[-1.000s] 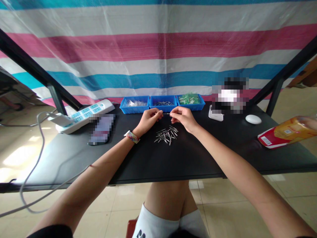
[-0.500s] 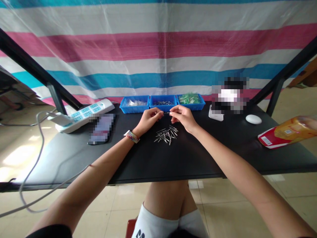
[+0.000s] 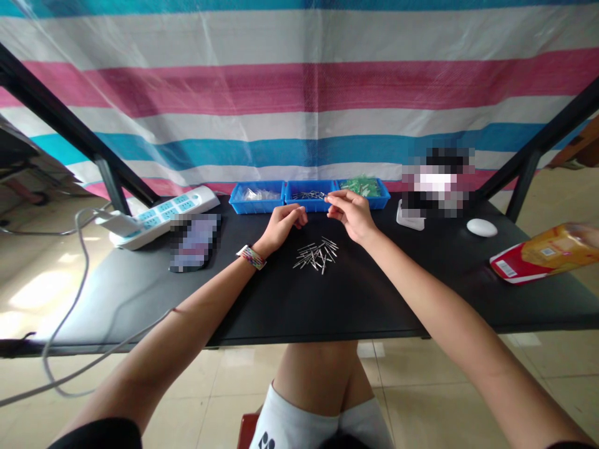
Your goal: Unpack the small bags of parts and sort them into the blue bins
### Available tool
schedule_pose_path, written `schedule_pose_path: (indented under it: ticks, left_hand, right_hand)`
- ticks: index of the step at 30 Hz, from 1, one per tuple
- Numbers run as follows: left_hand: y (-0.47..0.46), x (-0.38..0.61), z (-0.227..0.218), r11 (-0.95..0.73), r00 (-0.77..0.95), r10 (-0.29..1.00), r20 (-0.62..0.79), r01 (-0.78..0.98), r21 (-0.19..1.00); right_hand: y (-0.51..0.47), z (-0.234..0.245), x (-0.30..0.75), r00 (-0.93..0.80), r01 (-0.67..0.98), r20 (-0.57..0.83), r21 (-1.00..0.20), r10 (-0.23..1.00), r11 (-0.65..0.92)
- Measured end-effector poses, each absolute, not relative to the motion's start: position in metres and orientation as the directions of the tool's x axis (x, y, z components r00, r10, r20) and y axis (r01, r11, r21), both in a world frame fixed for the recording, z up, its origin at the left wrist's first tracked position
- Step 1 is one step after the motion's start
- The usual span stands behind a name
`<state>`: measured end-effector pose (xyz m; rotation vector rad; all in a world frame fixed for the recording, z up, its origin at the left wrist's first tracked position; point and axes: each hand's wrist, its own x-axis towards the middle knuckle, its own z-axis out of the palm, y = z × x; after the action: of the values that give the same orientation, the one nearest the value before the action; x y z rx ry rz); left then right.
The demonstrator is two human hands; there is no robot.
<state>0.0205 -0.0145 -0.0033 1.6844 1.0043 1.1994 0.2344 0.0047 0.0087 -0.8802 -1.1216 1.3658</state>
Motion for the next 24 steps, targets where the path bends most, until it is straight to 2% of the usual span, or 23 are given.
schedule_pose_path:
  ticks: [2, 5, 7, 11, 15, 18, 21, 24]
  left_hand:
    - [-0.014, 0.020, -0.004, -0.339, 0.226, 0.925, 0.306, 0.126, 0.932]
    - [-0.014, 0.021, -0.006, -0.335, 0.217, 0.927, 0.307, 0.107, 0.936]
    - [-0.013, 0.021, -0.007, -0.331, 0.220, 0.927, 0.303, 0.105, 0.938]
    - [-0.011, 0.020, -0.011, -0.346, 0.199, 0.929, 0.311, 0.176, 0.921]
    - [-0.011, 0.017, -0.016, -0.396, 0.084, 0.909, 0.409, 0.481, 0.782]
    - [-0.013, 0.018, -0.018, -0.395, 0.154, 0.901, 0.406, 0.681, 0.617]
    - [-0.016, 0.019, -0.018, -0.423, 0.216, 0.880, 0.423, 0.760, 0.494]
    - [-0.016, 0.018, -0.019, -0.403, 0.180, 0.880, 0.440, 0.773, 0.489]
  right_hand:
    - [0.012, 0.009, 0.236, -0.093, -0.227, 0.113, -0.970, 0.989, 0.090]
    - [0.014, 0.006, 0.243, -0.063, -0.020, 0.245, -0.969, 0.967, 0.245]
    - [0.011, 0.004, 0.249, -0.062, 0.116, 0.334, -0.934, 0.941, 0.339]
    - [0.003, 0.000, 0.253, -0.157, 0.277, 0.405, -0.857, 0.901, 0.434]
    - [-0.001, -0.004, 0.247, -0.287, 0.382, 0.451, -0.755, 0.845, 0.533]
    - [-0.004, -0.008, 0.243, -0.343, 0.428, 0.459, -0.700, 0.819, 0.572]
    - [-0.006, -0.012, 0.241, -0.391, 0.467, 0.457, -0.650, 0.799, 0.600]
    - [-0.007, -0.014, 0.241, -0.413, 0.491, 0.448, -0.624, 0.793, 0.608]
